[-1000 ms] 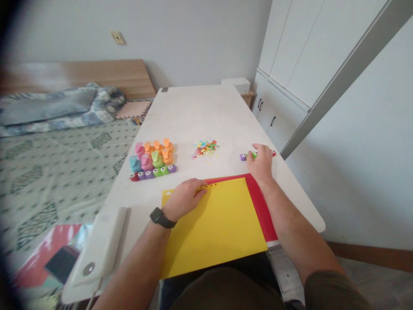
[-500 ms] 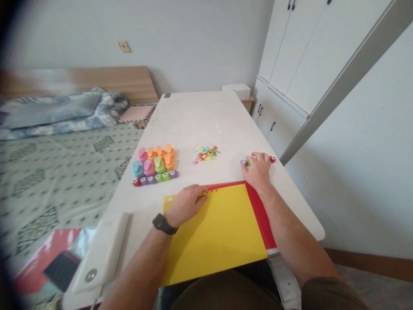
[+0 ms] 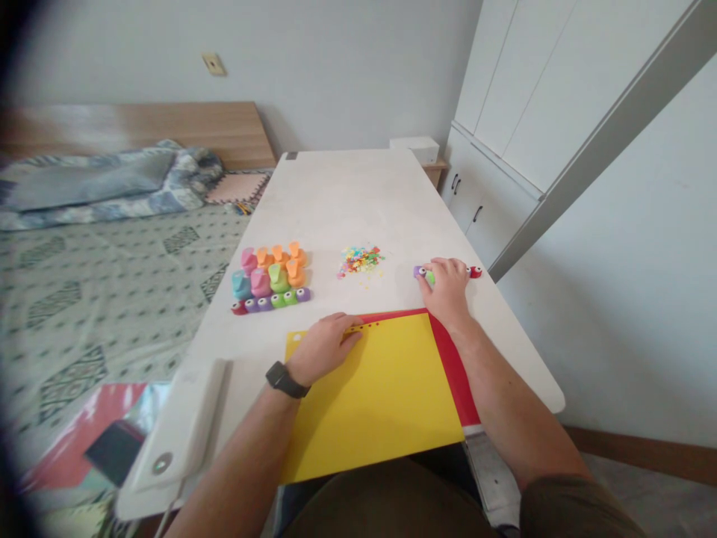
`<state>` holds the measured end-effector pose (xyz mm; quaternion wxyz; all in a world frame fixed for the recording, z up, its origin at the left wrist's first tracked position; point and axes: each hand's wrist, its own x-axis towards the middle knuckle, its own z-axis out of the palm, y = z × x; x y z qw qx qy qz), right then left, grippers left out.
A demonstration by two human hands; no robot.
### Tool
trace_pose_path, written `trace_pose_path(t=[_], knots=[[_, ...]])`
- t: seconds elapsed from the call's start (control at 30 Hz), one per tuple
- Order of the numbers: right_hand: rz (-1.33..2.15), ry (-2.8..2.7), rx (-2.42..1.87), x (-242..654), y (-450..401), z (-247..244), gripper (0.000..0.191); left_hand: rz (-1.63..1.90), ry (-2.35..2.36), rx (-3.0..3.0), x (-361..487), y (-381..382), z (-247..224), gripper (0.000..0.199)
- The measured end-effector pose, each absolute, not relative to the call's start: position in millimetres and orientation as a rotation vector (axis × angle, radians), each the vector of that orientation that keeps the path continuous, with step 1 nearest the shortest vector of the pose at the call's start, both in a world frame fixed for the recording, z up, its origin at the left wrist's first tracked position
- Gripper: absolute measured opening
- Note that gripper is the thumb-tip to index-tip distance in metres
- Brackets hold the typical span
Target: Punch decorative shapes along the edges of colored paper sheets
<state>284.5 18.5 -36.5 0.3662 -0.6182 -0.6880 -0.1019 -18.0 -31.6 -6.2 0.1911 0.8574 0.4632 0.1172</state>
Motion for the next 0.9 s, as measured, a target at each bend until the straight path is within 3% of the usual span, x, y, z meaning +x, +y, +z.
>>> trace_pose_path(t=[0.53, 0.73, 0.9], knots=[[0.476, -1.872, -1.308, 240.4, -14.0, -9.5, 0.021, 0.363, 1.302, 2.409, -16.9, -29.9, -8.3, 0.022], [0.604, -1.955, -1.205, 231.1, -24.1, -5.8, 0.020, 0.395, 1.305, 2.407, -15.7, -29.7, -10.1, 0.021], [0.652, -2.044, -1.204, 230.0, -26.8, -3.7, 0.032, 0.406, 1.314, 2.404, -15.1, -30.3, -9.6, 0.022]])
